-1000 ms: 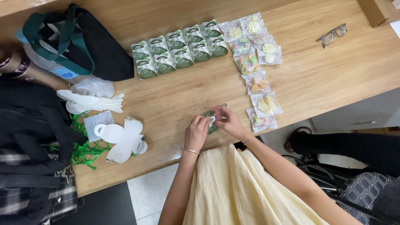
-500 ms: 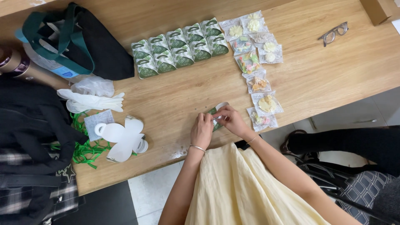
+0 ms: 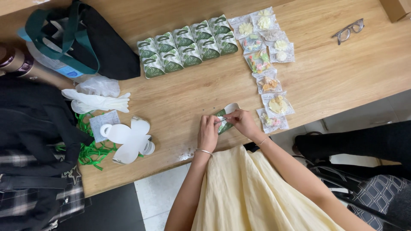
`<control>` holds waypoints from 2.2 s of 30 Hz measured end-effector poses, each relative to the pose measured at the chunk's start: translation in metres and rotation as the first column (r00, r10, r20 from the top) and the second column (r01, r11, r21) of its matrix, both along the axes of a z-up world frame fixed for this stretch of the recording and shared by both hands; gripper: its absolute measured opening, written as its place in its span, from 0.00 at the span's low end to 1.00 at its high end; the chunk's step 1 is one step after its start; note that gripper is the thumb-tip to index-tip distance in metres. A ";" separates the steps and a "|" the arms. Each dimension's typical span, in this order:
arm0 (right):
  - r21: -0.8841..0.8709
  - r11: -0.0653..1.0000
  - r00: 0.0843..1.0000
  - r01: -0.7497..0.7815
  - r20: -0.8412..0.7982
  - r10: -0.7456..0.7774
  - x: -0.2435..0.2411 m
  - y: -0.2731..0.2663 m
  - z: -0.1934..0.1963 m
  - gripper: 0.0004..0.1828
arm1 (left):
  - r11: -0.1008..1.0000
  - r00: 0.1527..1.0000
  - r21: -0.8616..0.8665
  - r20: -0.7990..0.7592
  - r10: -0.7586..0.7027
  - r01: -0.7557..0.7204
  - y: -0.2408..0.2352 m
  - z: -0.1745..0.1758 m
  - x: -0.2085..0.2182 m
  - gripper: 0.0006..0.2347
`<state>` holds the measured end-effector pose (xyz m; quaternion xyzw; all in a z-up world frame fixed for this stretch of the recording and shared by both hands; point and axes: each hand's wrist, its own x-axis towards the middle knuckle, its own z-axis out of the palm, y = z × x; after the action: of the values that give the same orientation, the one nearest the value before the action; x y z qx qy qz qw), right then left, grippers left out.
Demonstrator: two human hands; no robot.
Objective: Packaging small bagged items into white decorative cardboard boxes on a workbench.
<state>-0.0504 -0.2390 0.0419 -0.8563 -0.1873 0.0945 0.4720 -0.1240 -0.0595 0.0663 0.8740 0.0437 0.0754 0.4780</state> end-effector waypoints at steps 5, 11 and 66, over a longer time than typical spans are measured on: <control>-0.057 0.987 0.988 0.148 0.055 -0.145 0.000 -0.004 0.064 0.15 | 0.998 0.998 -0.042 -0.016 0.054 -0.054 0.007 0.008 -0.001 0.07; 0.038 0.999 1.000 0.006 0.024 -0.007 0.010 -0.021 0.081 0.32 | 0.996 0.996 -0.040 -0.027 0.081 -0.082 0.006 0.007 -0.002 0.07; 0.124 0.981 0.971 -0.150 -0.167 0.170 0.010 -0.007 0.052 0.07 | 0.995 0.999 0.098 0.047 -0.009 0.004 0.004 0.016 -0.008 0.05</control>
<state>-0.0408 -0.2460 0.0937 -0.7992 -0.2182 0.1975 0.5241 -0.1321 -0.0557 0.0819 0.8945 0.0258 0.0964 0.4357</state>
